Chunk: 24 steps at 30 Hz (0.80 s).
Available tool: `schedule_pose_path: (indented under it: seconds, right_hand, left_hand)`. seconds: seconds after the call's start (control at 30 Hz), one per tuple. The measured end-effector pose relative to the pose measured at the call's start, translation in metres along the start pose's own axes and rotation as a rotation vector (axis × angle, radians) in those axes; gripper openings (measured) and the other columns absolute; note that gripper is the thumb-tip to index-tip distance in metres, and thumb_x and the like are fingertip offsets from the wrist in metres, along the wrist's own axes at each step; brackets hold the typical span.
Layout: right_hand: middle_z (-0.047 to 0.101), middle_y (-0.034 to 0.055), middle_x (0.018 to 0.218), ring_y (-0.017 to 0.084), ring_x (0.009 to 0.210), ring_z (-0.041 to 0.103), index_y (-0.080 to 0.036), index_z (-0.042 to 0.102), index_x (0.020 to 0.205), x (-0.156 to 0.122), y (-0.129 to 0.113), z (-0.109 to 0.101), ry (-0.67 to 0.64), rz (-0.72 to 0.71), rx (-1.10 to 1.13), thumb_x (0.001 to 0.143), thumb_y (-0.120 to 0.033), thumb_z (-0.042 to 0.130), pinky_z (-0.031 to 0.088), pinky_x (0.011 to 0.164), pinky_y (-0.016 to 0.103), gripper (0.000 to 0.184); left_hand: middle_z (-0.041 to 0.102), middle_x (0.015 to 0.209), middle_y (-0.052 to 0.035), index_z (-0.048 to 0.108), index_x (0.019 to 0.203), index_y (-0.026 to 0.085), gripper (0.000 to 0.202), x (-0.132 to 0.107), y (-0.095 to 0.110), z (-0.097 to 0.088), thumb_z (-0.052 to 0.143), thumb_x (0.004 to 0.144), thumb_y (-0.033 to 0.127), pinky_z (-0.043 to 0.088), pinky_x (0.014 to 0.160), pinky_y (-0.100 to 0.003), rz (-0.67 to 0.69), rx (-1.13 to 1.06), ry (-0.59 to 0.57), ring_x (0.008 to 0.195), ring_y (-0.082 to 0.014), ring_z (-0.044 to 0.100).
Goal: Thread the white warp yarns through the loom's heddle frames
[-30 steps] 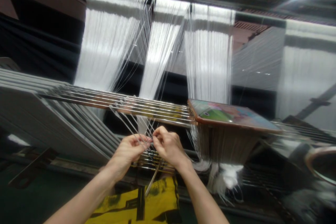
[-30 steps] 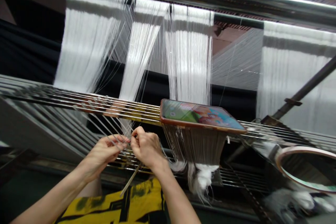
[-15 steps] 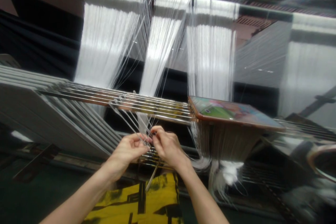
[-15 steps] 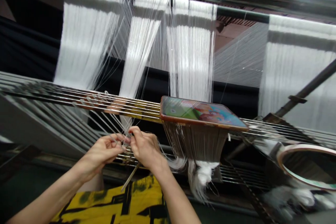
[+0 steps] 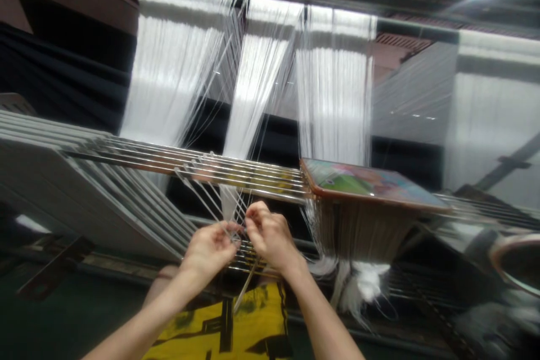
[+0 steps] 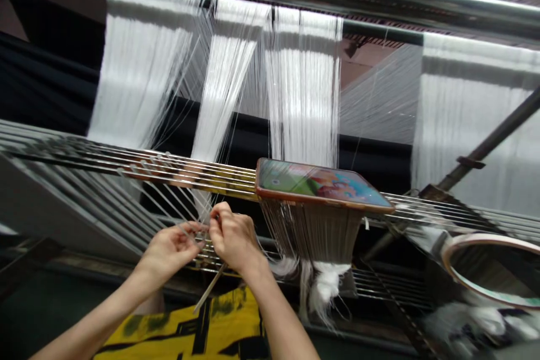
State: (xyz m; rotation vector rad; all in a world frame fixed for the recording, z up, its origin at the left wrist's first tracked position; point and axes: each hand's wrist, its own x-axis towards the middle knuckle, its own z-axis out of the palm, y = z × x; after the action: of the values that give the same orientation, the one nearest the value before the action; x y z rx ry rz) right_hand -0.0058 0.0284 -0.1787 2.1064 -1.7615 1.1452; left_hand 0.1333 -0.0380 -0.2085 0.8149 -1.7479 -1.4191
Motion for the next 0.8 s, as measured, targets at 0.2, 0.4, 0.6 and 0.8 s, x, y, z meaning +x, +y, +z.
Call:
schedule_pose_path:
  seconds: [0.2, 0.4, 0.6, 0.8]
  right_hand:
    - [0.069, 0.0031, 0.086, 0.01, 0.06, 0.062, -0.017, 0.058, 0.093, -0.007, 0.001, -0.007, 0.001, -0.065, 0.086, 0.086, -0.016, 0.041, 0.045, 0.058, 0.019, 0.019]
    - [0.065, 0.0016, 0.062, 0.014, 0.049, 0.059, -0.015, 0.057, 0.087, 0.003, -0.005, -0.002, -0.051, -0.039, -0.005, 0.082, -0.016, 0.045, 0.042, 0.052, 0.023, 0.013]
    - [0.067, 0.0023, 0.073, 0.012, 0.054, 0.06, -0.016, 0.056, 0.091, -0.002, -0.006, -0.003, -0.064, -0.048, 0.026, 0.082, -0.015, 0.044, 0.043, 0.054, 0.02, 0.015]
    - [0.066, 0.0015, 0.073, 0.011, 0.055, 0.061, -0.017, 0.057, 0.088, -0.005, -0.01, -0.005, -0.104, -0.042, 0.1, 0.084, -0.016, 0.044, 0.043, 0.057, 0.02, 0.013]
  left_hand:
    - [0.046, 0.049, 0.0056, 0.06, 0.089, 0.015, 0.031, -0.01, -0.001, -0.006, 0.049, 0.078, 0.042, 0.032, 0.042, -0.02, 0.09, 0.045, 0.051, 0.044, -0.0092, 0.041]
    - [0.045, 0.048, 0.005, 0.059, 0.077, 0.016, 0.022, -0.017, 0.017, 0.002, 0.045, 0.083, 0.032, 0.035, 0.047, -0.019, 0.304, 0.278, 0.115, 0.045, -0.009, 0.043]
    - [0.047, 0.048, 0.005, 0.055, 0.07, 0.017, 0.022, -0.013, 0.005, -0.004, 0.047, 0.082, 0.033, 0.034, 0.046, -0.018, 0.235, 0.169, 0.101, 0.044, -0.0078, 0.043]
    - [0.054, 0.051, 0.0038, 0.059, 0.08, 0.017, 0.023, -0.022, 0.0, -0.004, 0.046, 0.083, 0.036, 0.034, 0.039, -0.018, 0.13, 0.069, -0.003, 0.035, -0.0066, 0.043]
